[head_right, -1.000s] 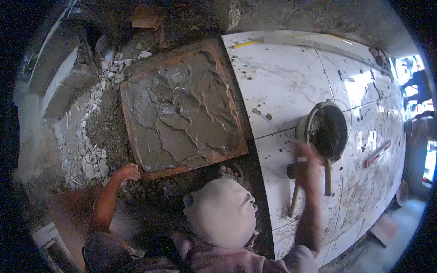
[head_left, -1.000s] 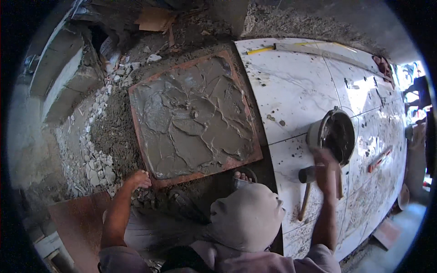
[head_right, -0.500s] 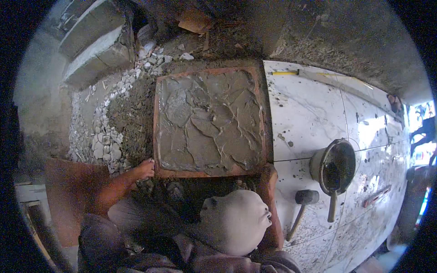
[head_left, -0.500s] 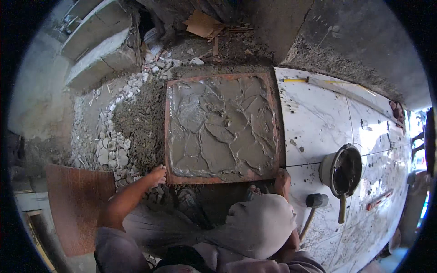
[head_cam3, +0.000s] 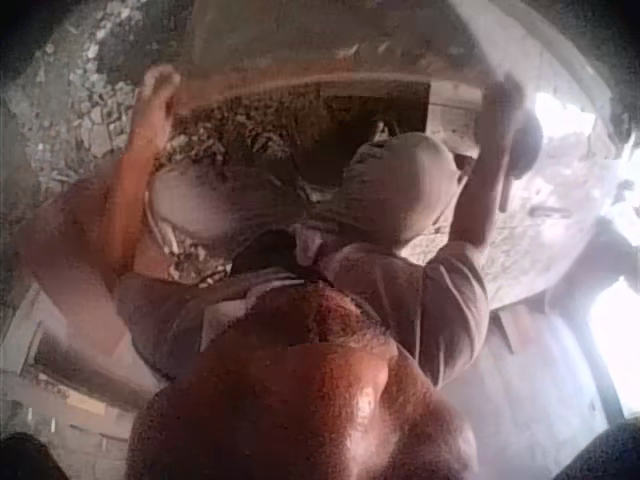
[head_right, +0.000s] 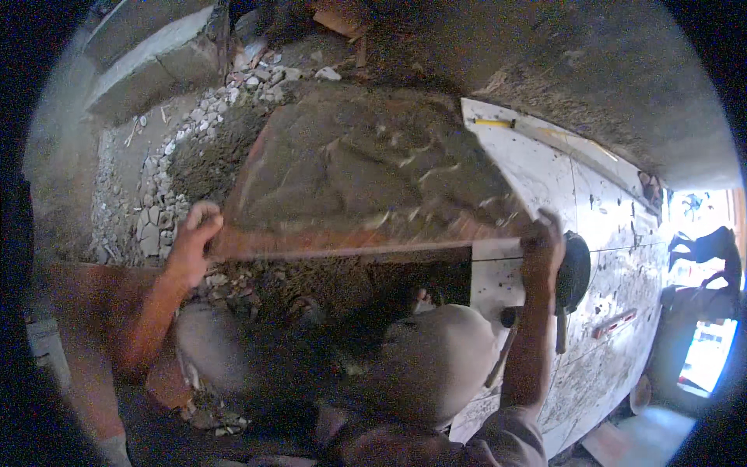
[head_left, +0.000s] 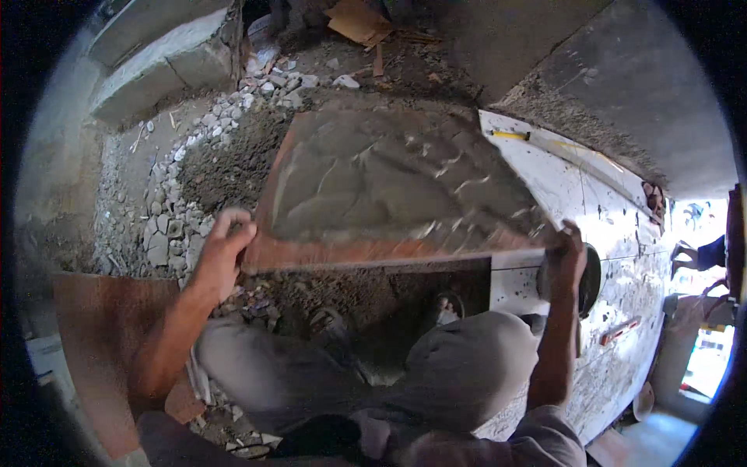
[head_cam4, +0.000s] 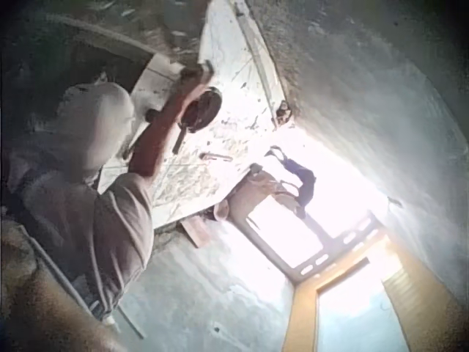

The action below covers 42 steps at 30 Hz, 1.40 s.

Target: The person applies mortar to a tile using a trowel, places the tile onto the floor, and uses a mallet and a level to align it with adjacent tiles.

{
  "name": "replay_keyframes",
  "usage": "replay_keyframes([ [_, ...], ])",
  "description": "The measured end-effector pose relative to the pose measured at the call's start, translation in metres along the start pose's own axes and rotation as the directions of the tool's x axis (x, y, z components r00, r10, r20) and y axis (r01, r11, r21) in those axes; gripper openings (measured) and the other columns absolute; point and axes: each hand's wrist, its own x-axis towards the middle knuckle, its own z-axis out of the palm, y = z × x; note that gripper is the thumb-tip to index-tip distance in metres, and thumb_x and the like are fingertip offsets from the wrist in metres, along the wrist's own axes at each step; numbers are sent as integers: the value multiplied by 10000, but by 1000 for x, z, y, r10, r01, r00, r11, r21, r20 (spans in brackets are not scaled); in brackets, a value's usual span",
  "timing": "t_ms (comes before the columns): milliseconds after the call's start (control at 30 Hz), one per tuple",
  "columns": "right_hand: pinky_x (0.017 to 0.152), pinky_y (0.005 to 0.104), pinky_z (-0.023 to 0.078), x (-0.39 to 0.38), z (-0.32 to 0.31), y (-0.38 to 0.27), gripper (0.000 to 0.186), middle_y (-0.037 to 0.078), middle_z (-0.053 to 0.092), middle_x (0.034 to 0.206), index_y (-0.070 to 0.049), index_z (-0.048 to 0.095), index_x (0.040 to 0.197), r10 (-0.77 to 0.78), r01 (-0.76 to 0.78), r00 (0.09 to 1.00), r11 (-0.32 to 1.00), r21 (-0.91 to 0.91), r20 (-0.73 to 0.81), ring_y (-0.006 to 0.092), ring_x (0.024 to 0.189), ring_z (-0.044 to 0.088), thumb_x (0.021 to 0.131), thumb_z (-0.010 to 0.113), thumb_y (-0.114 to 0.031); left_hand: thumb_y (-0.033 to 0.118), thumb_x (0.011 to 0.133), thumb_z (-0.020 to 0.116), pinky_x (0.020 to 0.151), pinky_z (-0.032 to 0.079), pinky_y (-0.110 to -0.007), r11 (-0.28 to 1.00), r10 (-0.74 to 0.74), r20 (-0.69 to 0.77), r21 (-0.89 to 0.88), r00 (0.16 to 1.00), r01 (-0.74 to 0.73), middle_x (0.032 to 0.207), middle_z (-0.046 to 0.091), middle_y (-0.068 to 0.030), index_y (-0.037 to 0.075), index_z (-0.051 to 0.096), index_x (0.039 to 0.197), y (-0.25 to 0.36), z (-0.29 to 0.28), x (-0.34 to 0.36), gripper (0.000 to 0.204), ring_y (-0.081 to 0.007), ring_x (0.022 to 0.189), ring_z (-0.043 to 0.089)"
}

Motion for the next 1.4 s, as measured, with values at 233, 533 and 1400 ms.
replay_keyframes([
  [233,830,353,475,105,27,17,402,138,502,1147,-31,420,1299,-567,572,820,798,-193,86,224,936,553,921,514,-131,125,897,549,461,385,-237,723,68,12,-690,998,-41,708,549,19,67,571,946,78,-33,57,80,-46,521,469],
  [533,967,377,419,206,121,177,192,130,603,1065,-26,576,1047,-316,236,948,773,588,36,200,1002,564,879,606,-115,77,904,526,493,438,-232,622,12,-96,-779,995,-82,567,522,16,19,597,888,103,-36,60,93,-37,414,416],
  [1400,716,387,434,257,190,59,421,152,546,770,47,545,898,-586,543,782,808,-227,-213,248,737,503,1005,357,-314,367,940,540,713,438,-310,643,765,-494,550,413,-533,831,562,-14,26,590,1056,56,-7,221,364,-160,758,506],
])
